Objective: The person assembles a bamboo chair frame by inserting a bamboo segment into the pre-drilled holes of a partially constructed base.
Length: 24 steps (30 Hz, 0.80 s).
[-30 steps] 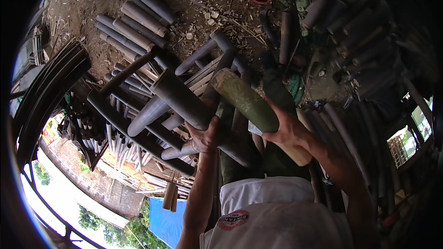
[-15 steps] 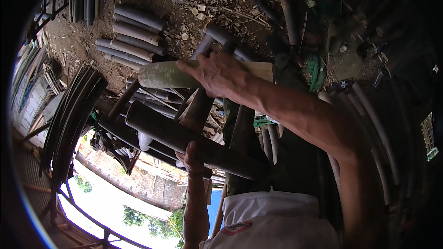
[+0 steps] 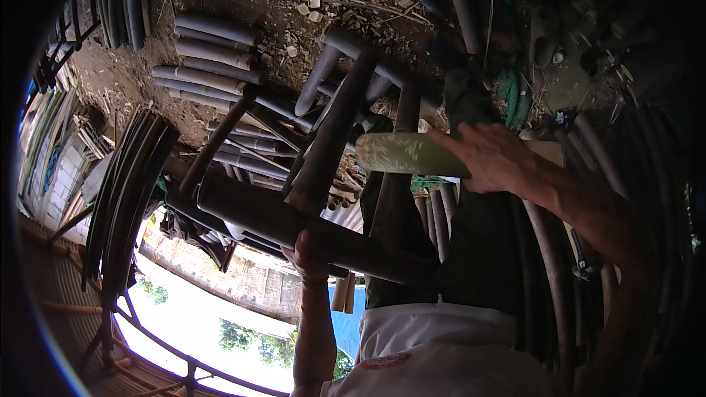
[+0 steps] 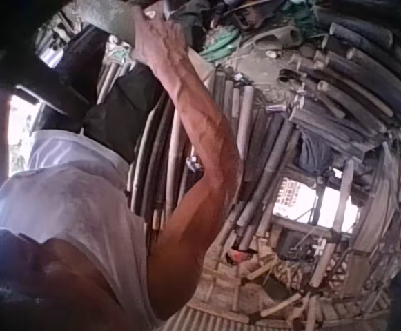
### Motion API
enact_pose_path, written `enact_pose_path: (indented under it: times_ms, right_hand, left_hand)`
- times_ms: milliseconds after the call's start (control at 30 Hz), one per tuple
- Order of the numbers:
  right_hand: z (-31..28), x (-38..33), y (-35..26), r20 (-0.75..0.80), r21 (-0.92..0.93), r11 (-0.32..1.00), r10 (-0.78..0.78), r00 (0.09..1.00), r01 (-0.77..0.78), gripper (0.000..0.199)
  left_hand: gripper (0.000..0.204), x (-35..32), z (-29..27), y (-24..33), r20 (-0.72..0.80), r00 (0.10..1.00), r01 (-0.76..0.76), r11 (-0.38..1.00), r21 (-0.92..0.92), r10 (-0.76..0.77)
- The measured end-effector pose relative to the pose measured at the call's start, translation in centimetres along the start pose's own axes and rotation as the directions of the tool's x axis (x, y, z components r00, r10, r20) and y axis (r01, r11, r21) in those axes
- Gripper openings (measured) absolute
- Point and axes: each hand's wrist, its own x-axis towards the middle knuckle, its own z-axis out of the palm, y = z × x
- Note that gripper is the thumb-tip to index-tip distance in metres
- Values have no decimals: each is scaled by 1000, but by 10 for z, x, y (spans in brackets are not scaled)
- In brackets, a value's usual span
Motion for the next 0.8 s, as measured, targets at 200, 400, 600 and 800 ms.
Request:
enact_pose_path:
  times_ms: [200, 400, 600, 800]
  right_hand:
    - [27, 68, -45, 53, -357, 887, -293, 955, 292, 75]
    - [-22, 129, -97, 122, -540, 752, -374, 919, 378, 43]
    - [-15, 130, -120, 252, -520, 711, -402, 880, 473, 43]
    - [-55, 70, -116, 104, -401, 880, -231, 967, 254, 70]
  left_hand:
    - [62, -10, 25, 27, -69, 997, 21, 999, -37, -23]
    - [70, -9, 33, 27, -65, 996, -70, 996, -54, 66]
    - [74, -7, 38, 27, -91, 990, -114, 988, -100, 105]
    - [95, 2, 38, 31, -100, 993, -74, 996, -49, 69]
